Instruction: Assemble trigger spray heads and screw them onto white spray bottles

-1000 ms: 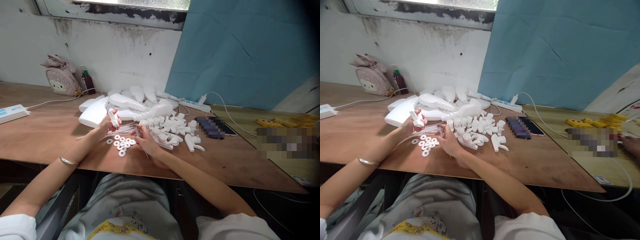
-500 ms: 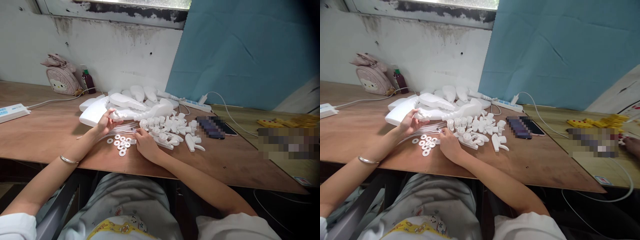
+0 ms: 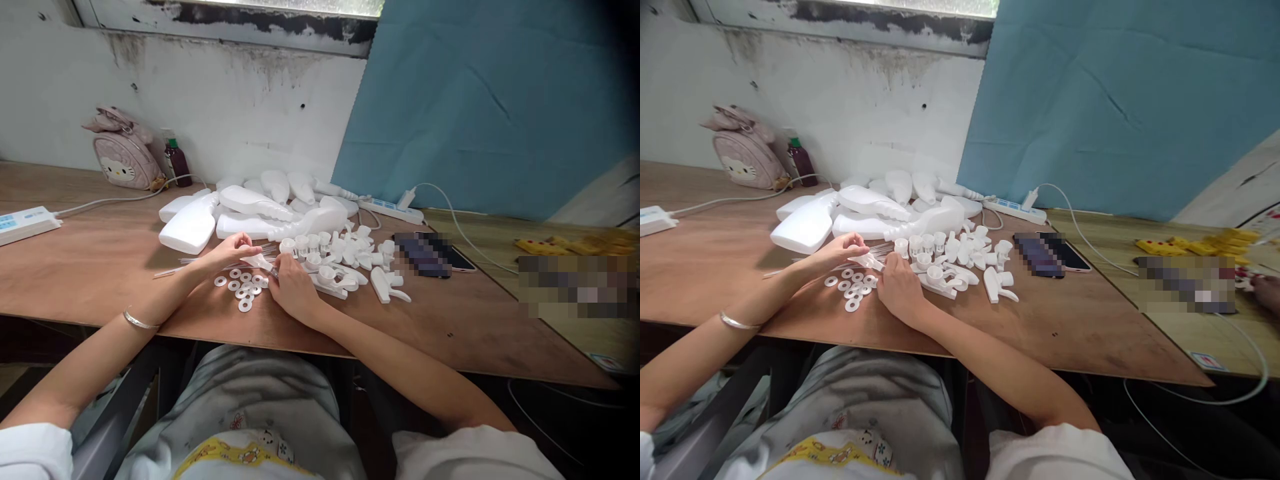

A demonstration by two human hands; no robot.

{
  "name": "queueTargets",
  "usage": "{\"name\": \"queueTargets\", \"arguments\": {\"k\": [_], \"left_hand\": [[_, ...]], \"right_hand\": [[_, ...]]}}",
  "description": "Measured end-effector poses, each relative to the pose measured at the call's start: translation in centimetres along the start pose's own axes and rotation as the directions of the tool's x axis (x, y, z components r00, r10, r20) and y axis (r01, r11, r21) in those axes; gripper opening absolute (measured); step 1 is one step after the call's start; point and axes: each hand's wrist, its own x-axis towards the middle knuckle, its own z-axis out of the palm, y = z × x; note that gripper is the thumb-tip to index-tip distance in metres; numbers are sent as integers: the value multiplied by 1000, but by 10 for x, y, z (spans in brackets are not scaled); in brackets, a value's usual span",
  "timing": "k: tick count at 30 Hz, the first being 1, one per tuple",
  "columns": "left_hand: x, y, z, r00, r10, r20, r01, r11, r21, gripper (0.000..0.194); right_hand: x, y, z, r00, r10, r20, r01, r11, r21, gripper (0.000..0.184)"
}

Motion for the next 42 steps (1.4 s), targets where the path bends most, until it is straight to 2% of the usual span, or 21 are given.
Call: {"name": "queueTargets", "arguments": {"k": [3, 6, 12, 17, 19, 21, 24, 26, 28, 29, 31, 33, 38, 40, 42], "left_hand": [[-2, 2, 0, 997, 50, 61, -55, 995, 86, 39], [-4, 3, 2, 993, 68, 100, -79, 990, 115, 38], [-4, 3, 5, 988, 106, 116, -116, 990, 75, 37], [-1, -1, 3, 983, 48, 175, -49, 999, -2, 36], [3, -3, 0, 988, 50, 144, -51, 999, 1, 31], [6, -6, -3, 994, 92, 61, -95, 994, 57, 22], [10, -9, -8, 983, 181, -42, -165, 953, 253, 20], [9, -8, -11, 979, 201, -46, -168, 907, 386, 21], [5, -4, -13, 981, 190, 45, -190, 875, 445, 19], [2, -1, -14, 975, 175, 134, -218, 865, 453, 20], [-4, 5, -16, 930, 127, 344, -282, 847, 451, 23], [-9, 12, -18, 875, 78, 477, -326, 824, 463, 26], [-11, 14, -21, 835, 81, 544, -407, 757, 512, 30], [-8, 10, -21, 815, 31, 578, -393, 762, 514, 30], [-6, 6, -22, 816, 11, 578, -371, 777, 509, 27]], "right_hand": [[1, 1, 3, 999, -16, -43, 16, 1000, 14, 24], [1, 1, 5, 998, -50, -33, 50, 999, 11, 25], [0, 0, 0, 991, -127, -33, 127, 992, -2, 25], [-1, 0, -4, 991, -135, -20, 134, 991, -25, 17], [0, 0, -3, 993, -116, -19, 116, 993, -37, 17], [0, 0, -3, 995, -99, -33, 98, 994, -39, 17], [1, 1, -4, 994, -75, -81, 75, 997, -10, 17], [1, 0, -6, 989, -70, -128, 72, 997, 15, 15], [0, 1, -8, 980, -75, -187, 84, 996, 42, 14], [0, 1, -8, 972, -77, -222, 91, 994, 54, 14], [0, 2, -9, 952, -78, -297, 104, 992, 73, 15], [0, 3, -9, 929, -79, -361, 118, 989, 87, 16], [1, 5, -7, 913, -93, -397, 141, 986, 93, 15], [1, 5, -6, 913, -105, -394, 148, 986, 81, 15], [1, 5, -6, 911, -115, -397, 160, 984, 81, 16]]}}
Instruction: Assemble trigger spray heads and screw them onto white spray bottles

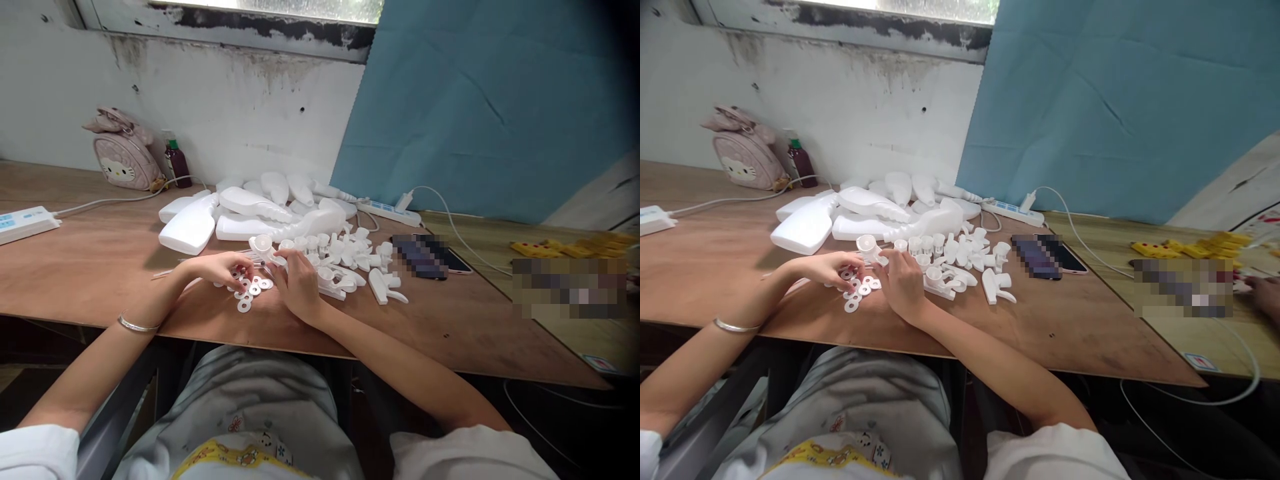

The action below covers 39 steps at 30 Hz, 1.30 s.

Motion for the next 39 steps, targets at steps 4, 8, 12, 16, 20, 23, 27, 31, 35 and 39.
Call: {"name": "queueTargets", "arguments": {"k": [4, 8, 12, 16, 20, 23, 27, 31, 35, 39], "left_hand": [[0, 1, 0, 993, 8, -118, -14, 998, -54, 21], [-3, 8, -3, 937, -13, -349, -47, 985, -164, 24], [-4, 8, -4, 834, -41, -550, -125, 957, -261, 26], [-2, 5, -6, 629, -84, -773, -187, 949, -255, 27], [0, 5, -6, 509, -105, -854, -315, 901, -299, 30], [1, 9, -3, 587, -53, -808, -359, 878, -318, 28], [2, 14, 2, 653, 49, -756, -360, 898, -253, 23], [2, 14, 3, 679, 9, -734, -286, 924, -253, 20], [3, 9, 3, 644, 45, -764, -316, 925, -212, 18], [4, 7, 3, 588, 63, -806, -351, 918, -184, 19]], "right_hand": [[-1, -2, -1, 1000, 5, 11, -5, 1000, 19, 18], [0, -3, -3, 997, 41, 62, -42, 999, 6, 16], [0, -2, -2, 995, 59, 87, -60, 998, 10, 14], [1, -2, -2, 992, 53, 116, -53, 999, -1, 11], [0, -3, 0, 981, 43, 191, -37, 999, -35, 11], [-1, -4, 2, 975, 48, 219, -38, 998, -53, 10], [-2, -3, 3, 968, 68, 241, -58, 997, -46, 11], [-2, -3, 3, 966, 61, 251, -53, 998, -35, 11], [-2, -4, 3, 965, 60, 256, -56, 998, -20, 11], [-2, -4, 3, 966, 54, 254, -56, 998, 0, 10]]}}
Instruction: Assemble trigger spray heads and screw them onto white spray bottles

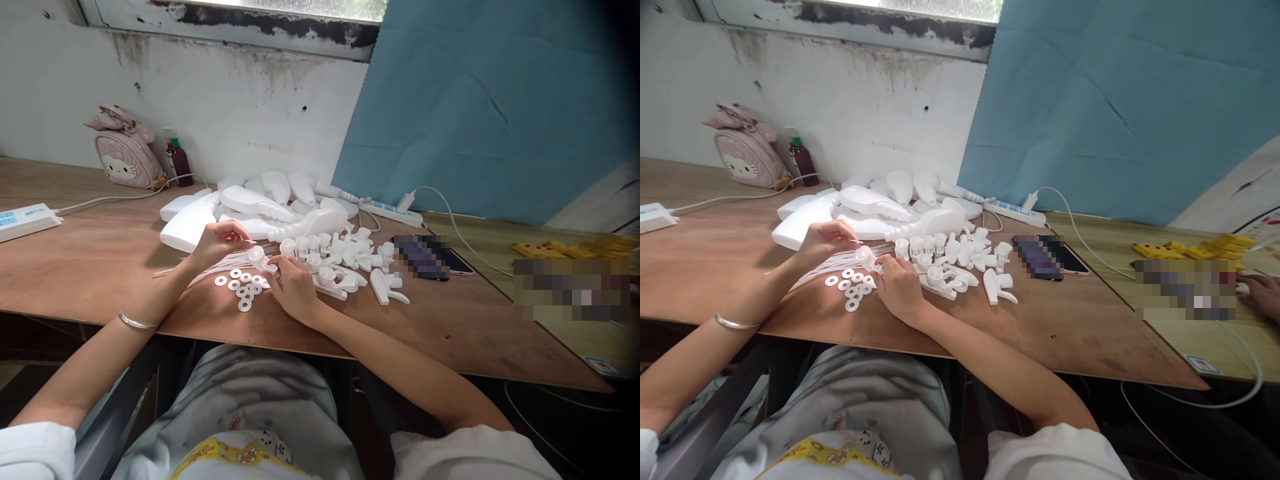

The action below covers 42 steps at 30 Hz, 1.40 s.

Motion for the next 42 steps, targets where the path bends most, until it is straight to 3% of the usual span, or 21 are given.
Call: {"name": "queueTargets", "arguments": {"k": [5, 20, 25, 31, 37, 42], "left_hand": [[0, 3, 2, 992, 54, 118, -60, 997, 49, 15], [-2, -1, 1, 983, 83, 162, -109, 981, 158, 17], [-2, -1, 0, 973, 71, 218, -110, 978, 176, 18], [-4, -6, 4, 955, 60, 290, -93, 990, 102, 37], [-8, -7, 10, 981, 82, 175, -100, 990, 97, 34], [-8, -7, 11, 949, 251, 189, -282, 946, 159, 30]], "right_hand": [[0, 2, 0, 999, 27, 19, -27, 1000, 5, 12], [0, 2, -2, 999, 38, -11, -37, 997, 66, 10], [1, 2, -1, 997, 76, -2, -75, 979, 188, 12], [0, 5, 2, 995, 98, 31, -103, 924, 368, 18], [0, 3, -2, 1000, -27, -12, 30, 950, 311, 34], [2, 3, -2, 984, -175, -42, 180, 945, 274, 34]]}}
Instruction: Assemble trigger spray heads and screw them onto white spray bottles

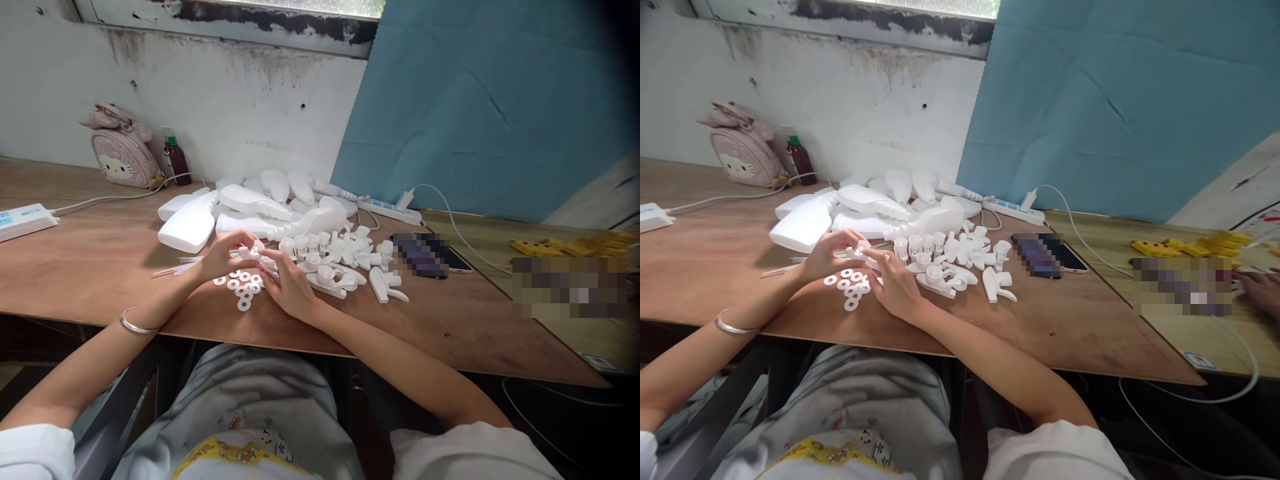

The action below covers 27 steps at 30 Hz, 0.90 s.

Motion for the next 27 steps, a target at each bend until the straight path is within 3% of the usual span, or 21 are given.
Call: {"name": "queueTargets", "arguments": {"k": [5, 14, 27], "left_hand": [[0, 4, 3, 985, 170, -3, -169, 981, 95, 28], [-2, 8, 6, 940, 338, 45, -340, 922, 185, 25], [-2, 10, 6, 914, 403, 39, -403, 898, 175, 20]], "right_hand": [[0, 4, 4, 999, -36, -26, 33, 994, -107, 28], [0, 8, 2, 999, -41, -16, 37, 980, -196, 26], [1, 11, -1, 987, -153, -46, 136, 955, -262, 22]]}}
